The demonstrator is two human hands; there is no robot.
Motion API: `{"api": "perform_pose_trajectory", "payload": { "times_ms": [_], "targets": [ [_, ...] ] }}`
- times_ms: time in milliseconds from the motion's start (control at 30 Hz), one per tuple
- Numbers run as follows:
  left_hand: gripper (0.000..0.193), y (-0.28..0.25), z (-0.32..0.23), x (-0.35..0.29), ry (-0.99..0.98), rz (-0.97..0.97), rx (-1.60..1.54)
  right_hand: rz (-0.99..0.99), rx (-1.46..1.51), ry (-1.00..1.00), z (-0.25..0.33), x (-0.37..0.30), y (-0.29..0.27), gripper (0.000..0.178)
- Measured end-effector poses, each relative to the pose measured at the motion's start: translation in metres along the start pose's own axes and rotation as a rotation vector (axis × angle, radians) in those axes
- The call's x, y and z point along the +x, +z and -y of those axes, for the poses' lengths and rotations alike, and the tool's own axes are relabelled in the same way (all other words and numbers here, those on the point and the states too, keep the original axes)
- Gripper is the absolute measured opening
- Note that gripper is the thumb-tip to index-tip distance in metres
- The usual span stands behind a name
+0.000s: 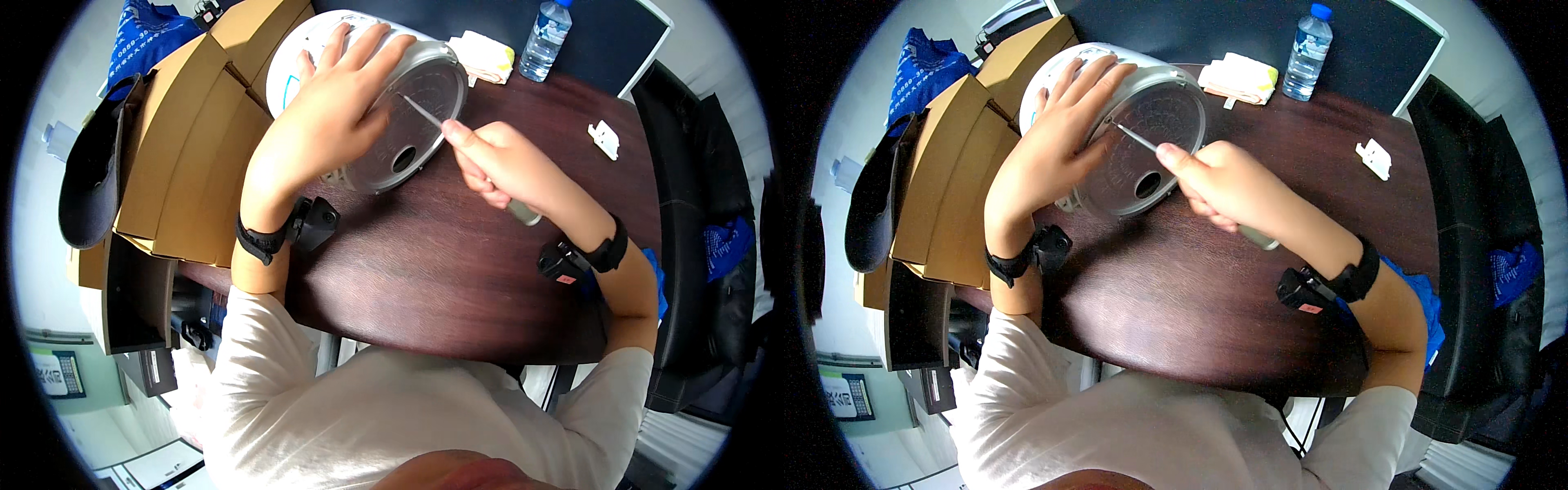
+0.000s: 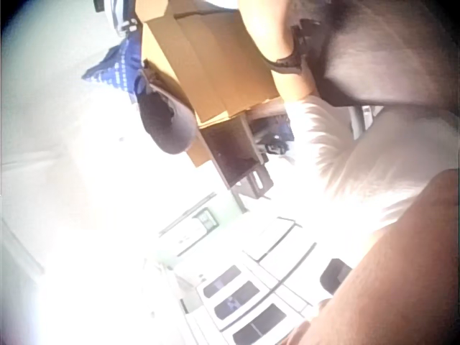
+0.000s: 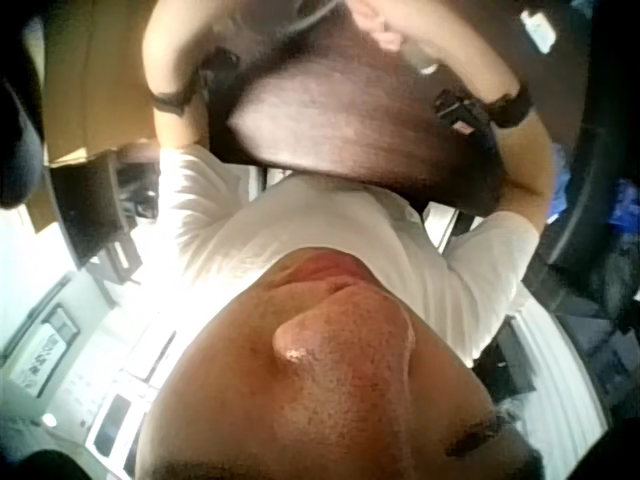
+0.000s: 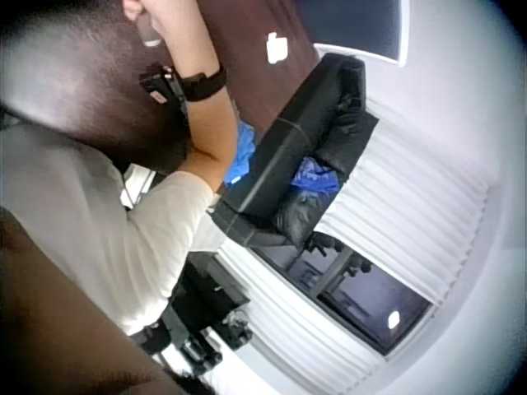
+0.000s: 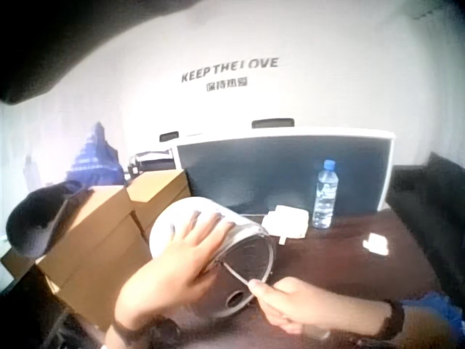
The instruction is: The person uses a screwdriver to remove screws from the bottom of a white appliance, likely a rice cooker. They systematically unscrew multiple fasteners around the base while holding the appliance steady with their other hand.
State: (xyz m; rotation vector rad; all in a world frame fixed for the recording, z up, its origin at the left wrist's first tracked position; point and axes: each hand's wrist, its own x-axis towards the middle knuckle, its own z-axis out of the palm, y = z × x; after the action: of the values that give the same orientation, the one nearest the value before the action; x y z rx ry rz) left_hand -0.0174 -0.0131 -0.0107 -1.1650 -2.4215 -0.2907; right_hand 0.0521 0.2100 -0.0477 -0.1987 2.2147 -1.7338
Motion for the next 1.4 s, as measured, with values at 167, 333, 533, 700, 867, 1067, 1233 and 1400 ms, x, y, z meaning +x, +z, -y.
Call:
{"api": "perform_pose_trajectory", "payload": {
  "times_ms": [167,333,533,700,867,1067,1233,1400],
  "targets": [
    [0.067,0.002,0.001,-0.001,-0.010,0.003,0.017,-0.501,-0.804,-0.430,0.010,-0.006,-0.003,0.054],
    [0.067,0.002,0.001,0.000,0.003,-0.009,0.008,-0.550,-0.974,-0.460,0.015,-0.006,0.000,0.053],
    [0.068,0.002,0.001,0.000,0.009,-0.017,0.012,-0.531,-0.960,-0.439,0.018,-0.001,0.008,0.054],
    [0.070,0.001,0.000,0.000,0.010,-0.011,0.000,-0.505,-0.934,-0.415,0.016,-0.002,0.005,0.055],
    [0.071,0.000,0.000,0.000,0.023,-0.008,0.007,-0.496,-0.887,-0.383,0.015,-0.004,0.004,0.056],
    [0.071,0.001,-0.001,0.001,0.018,-0.008,0.003,-0.506,-0.868,-0.391,0.014,-0.002,0.003,0.056],
    [0.071,0.002,-0.001,0.001,0.016,-0.016,0.024,-0.506,-0.825,-0.378,0.013,-0.001,0.004,0.057],
    [0.070,0.002,-0.001,0.001,0.018,-0.020,0.024,-0.506,-0.858,-0.356,0.015,-0.001,0.005,0.059]
  ]
}}
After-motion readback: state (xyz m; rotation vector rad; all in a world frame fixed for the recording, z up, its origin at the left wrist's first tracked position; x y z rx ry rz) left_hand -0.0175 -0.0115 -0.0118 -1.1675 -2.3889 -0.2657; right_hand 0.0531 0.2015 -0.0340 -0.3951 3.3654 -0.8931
